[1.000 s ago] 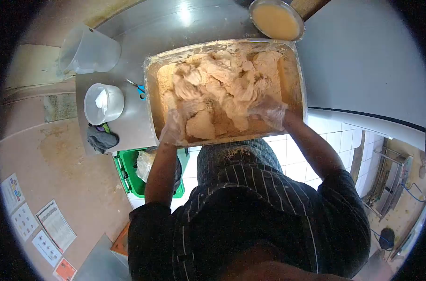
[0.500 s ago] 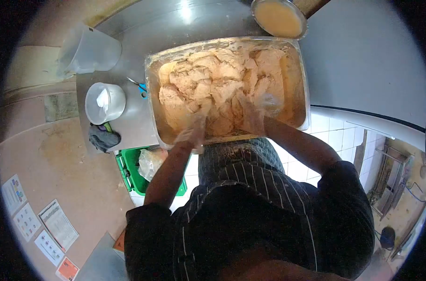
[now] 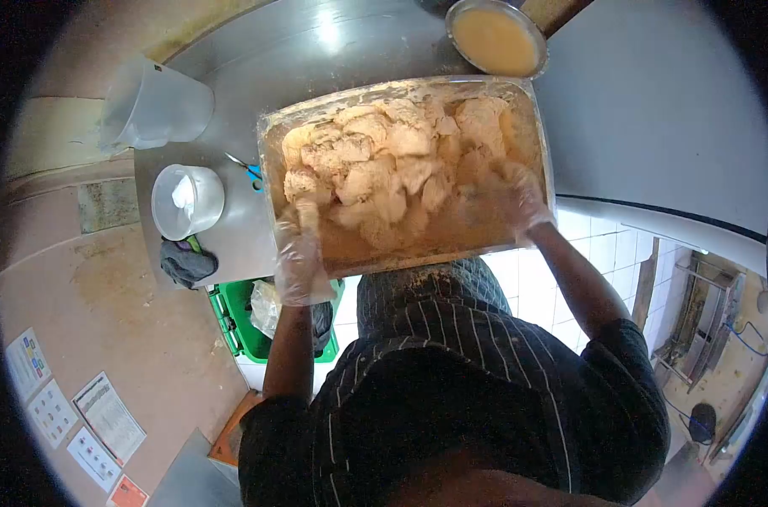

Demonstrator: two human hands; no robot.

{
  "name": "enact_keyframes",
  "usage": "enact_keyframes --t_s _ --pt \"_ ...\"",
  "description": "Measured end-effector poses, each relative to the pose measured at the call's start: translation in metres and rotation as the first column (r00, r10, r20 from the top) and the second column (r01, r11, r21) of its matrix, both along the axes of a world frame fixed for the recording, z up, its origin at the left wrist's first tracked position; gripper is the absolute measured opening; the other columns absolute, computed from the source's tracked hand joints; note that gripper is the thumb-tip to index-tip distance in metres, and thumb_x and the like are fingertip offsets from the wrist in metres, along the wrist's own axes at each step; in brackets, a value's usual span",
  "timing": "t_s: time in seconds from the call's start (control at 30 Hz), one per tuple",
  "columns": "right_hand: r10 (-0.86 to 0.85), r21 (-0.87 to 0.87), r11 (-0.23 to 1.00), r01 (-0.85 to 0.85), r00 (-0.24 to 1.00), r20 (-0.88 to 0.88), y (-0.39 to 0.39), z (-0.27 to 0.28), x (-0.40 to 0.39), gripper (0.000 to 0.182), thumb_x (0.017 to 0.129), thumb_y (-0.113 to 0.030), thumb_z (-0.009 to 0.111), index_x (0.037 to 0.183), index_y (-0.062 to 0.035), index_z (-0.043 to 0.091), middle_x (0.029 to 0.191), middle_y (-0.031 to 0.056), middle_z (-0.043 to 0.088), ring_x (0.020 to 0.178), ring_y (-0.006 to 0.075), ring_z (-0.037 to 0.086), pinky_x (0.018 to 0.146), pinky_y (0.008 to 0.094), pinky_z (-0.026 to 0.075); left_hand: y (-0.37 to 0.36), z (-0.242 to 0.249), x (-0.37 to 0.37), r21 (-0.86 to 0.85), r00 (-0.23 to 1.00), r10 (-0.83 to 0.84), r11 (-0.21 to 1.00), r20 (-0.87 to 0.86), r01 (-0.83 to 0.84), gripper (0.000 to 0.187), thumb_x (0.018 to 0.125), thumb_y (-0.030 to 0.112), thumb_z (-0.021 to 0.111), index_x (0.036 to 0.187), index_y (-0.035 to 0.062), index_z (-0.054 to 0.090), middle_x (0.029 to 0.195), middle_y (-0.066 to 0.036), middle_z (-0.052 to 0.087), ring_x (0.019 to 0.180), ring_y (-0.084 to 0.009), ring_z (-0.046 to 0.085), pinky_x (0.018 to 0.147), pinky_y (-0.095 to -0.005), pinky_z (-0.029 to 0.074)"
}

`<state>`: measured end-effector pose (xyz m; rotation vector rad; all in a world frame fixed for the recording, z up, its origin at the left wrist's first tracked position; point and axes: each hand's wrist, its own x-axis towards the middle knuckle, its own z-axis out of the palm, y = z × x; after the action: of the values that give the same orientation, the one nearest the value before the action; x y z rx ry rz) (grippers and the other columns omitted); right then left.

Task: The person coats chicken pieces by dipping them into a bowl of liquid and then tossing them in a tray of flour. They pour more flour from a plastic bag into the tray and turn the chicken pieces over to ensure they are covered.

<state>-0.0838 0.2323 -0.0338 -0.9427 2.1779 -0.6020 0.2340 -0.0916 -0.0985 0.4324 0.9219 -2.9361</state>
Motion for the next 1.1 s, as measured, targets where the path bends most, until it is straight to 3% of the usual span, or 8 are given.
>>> enact_keyframes --t_s 0.07,0.2,0.57,0.7,0.73,0.83,0.9,1.1 --pt "-0.180 -0.276 0.941 0.197 0.980 0.085 -0.008 -0.027 -0.033 0.070 0.089 -0.045 0.063 0.147 -0.0165 0.037 0.143 0.0148 0.048 0.128 0.0310 0.048 0.110 0.0371 0.037 -0.017 -0.022 -0.007 -0.973 0.897 0.409 0.215 0.168 0.084 0.023 0.099 0.024 0.050 0.104 0.0039 0.060 0.077 -0.005 0.055 0.072 -0.0136 0.054 0.054 -0.0295 0.046" --pt "0.001 0.475 0.873 0.106 0.976 -0.220 -0.072 -0.026 -0.047 0.074 0.089 -0.052 0.060 0.149 -0.0158 0.034 0.143 0.0176 0.047 0.128 0.0337 0.049 0.110 0.0423 0.036 -0.062 -0.087 -0.074 -0.074 0.746 0.624 -0.753 0.233 0.654 0.025 0.099 0.021 0.050 0.116 0.0039 0.054 0.091 -0.007 0.057 0.086 -0.0172 0.054 0.070 -0.0319 0.045" --pt "-0.371 0.193 0.906 0.377 0.485 0.792 -0.112 -0.041 -0.012 0.067 0.094 -0.052 0.054 0.147 -0.0154 0.038 0.151 0.0170 0.035 0.139 0.0305 0.034 0.114 0.0494 0.029 -0.040 -0.096 -0.101 -0.334 0.910 0.003 -0.930 0.414 0.155 0.045 0.103 0.023 0.040 0.143 0.0038 0.037 0.129 -0.012 0.054 0.120 -0.0221 0.051 0.104 -0.0353 0.040" --pt "0.013 -0.234 0.959 0.162 0.797 0.604 -0.082 -0.117 -0.057 0.069 0.091 -0.054 0.057 0.145 -0.0130 0.043 0.151 0.0158 0.037 0.140 0.0264 0.034 0.114 0.0421 0.029 -0.094 -0.264 -0.090 -0.930 0.907 -0.314 0.145 0.280 0.338 0.050 0.107 0.032 0.028 0.148 0.0036 0.030 0.143 -0.013 0.045 0.127 -0.0190 0.047 0.108 -0.0336 0.039" --pt "0.610 -0.789 0.552 -0.270 0.776 0.161 -0.069 -0.147 -0.070 0.073 0.089 -0.055 0.060 0.145 -0.0118 0.043 0.151 0.0158 0.037 0.140 0.0268 0.033 0.114 0.0426 0.029 -0.071 -0.200 -0.094 -0.929 0.929 -0.189 0.137 0.317 0.344 0.044 0.104 0.024 0.036 0.143 0.0029 0.036 0.131 -0.011 0.050 0.117 -0.0191 0.051 0.101 -0.0319 0.043" --pt "-0.416 0.233 0.889 0.395 0.480 0.772 -0.082 0.010 -0.035 0.078 0.090 -0.069 0.045 0.147 -0.0153 0.041 0.157 0.0111 0.028 0.146 0.0281 0.022 0.118 0.0482 0.019 -0.032 -0.058 -0.096 -0.924 0.924 0.067 0.104 0.376 0.368 0.036 0.097 0.010 0.050 0.132 0.0017 0.048 0.109 -0.007 0.060 0.096 -0.0191 0.060 0.088 -0.0286 0.050" --pt "-0.464 0.257 0.874 0.412 0.549 0.695 -0.084 0.062 -0.033 0.065 0.094 -0.053 0.048 0.144 -0.0111 0.043 0.151 0.0126 0.037 0.141 0.0277 0.031 0.116 0.0451 0.024 -0.078 -0.111 -0.059 -0.091 0.860 0.187 -0.961 0.474 0.259 0.041 0.097 0.020 0.054 0.131 0.0001 0.049 0.110 -0.010 0.059 0.100 -0.0228 0.059 0.092 -0.0321 0.049" --pt "0.016 -0.240 0.967 0.087 0.918 0.397 -0.019 -0.094 -0.090 0.066 0.094 -0.047 0.055 0.145 -0.0087 0.041 0.144 0.0137 0.047 0.134 0.0265 0.041 0.112 0.0423 0.033 -0.089 -0.126 -0.051 -0.374 0.890 0.314 -0.823 0.330 0.429 0.043 0.100 0.021 0.049 0.138 0.0015 0.042 0.124 -0.013 0.055 0.114 -0.0236 0.055 0.095 -0.0354 0.050"
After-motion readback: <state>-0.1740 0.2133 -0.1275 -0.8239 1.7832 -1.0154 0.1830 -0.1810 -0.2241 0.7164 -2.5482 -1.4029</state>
